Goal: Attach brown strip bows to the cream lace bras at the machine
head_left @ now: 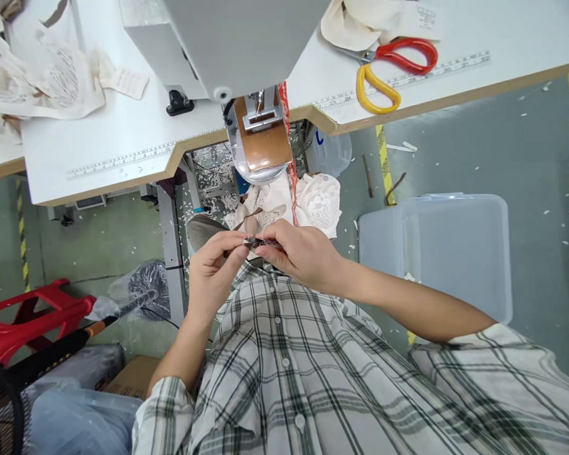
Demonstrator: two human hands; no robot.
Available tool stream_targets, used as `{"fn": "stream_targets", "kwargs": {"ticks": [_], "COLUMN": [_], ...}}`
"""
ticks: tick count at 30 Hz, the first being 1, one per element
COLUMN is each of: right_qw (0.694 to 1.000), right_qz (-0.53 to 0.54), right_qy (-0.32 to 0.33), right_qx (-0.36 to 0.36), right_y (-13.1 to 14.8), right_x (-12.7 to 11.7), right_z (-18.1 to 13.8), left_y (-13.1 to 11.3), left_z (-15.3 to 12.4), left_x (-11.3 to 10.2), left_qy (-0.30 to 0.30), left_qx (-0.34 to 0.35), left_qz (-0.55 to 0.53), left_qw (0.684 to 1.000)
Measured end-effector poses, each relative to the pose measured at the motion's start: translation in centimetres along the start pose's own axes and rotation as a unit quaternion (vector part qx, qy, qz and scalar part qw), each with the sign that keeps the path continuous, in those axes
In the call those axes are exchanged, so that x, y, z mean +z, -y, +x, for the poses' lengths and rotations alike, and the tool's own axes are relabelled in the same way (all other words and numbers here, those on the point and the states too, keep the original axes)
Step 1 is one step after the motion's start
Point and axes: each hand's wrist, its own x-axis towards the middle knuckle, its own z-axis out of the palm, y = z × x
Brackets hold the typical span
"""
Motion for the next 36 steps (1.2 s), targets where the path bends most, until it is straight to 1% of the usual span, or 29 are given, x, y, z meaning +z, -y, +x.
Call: {"fn": "stream_targets", "kwargs": {"ticks": [4,8,15,19,24,26,28,31,33,34,36], "right_qw": [1.0,1.0,0.998,0.995,0.983,0.978,0.969,0.939,0.919,0.916,0.927], "right_qz": [-0.004,0.009,0.019,0.066,0.143,0.171,0.213,0.312,0.355,0.359,0.34], "right_qy": [0.002,0.017,0.056,0.074,0.098,0.096,0.079,0.015,-0.012,-0.016,-0.009], "right_qx": [-0.012,-0.025,-0.001,0.021,0.056,0.071,0.093,0.145,0.172,0.176,0.158], "right_y": [-0.2,-0.4,-0.6,-0.8,-1.3,-1.4,-1.4,-1.4,-1.7,-1.8,-2.0], "right_x": [0.0,-0.3,-0.6,-0.6,-0.7,-0.6,-0.4,-0.2,-0.3,-0.4,-0.7], "right_z": [0.1,0.3,0.5,0.8,1.0,0.9,0.8,0.7,0.7,0.6,0.5], "left_y": [0.1,0.1,-0.2,-0.3,0.1,0.3,0.5,0.5,0.3,0.3,0.2], "left_z": [0.0,0.1,0.2,0.3,0.3,0.4,0.4,0.6,0.6,0.6,0.6], "left_x": [-0.2,-0.3,-0.3,-0.4,-0.5,-0.4,-0.4,-0.3,-0.3,-0.3,-0.3], "left_qy": [0.005,0.022,0.036,0.04,0.053,0.053,0.052,0.05,0.047,0.045,0.041], "left_qx": [-0.016,-0.033,-0.053,-0.057,-0.06,-0.056,-0.049,-0.041,-0.038,-0.036,-0.035], "left_qz": [-0.027,-0.031,-0.038,-0.036,-0.036,-0.038,-0.041,-0.044,-0.044,-0.045,-0.049], "left_qw": [0.999,0.999,0.997,0.997,0.996,0.996,0.997,0.997,0.997,0.997,0.997]}}
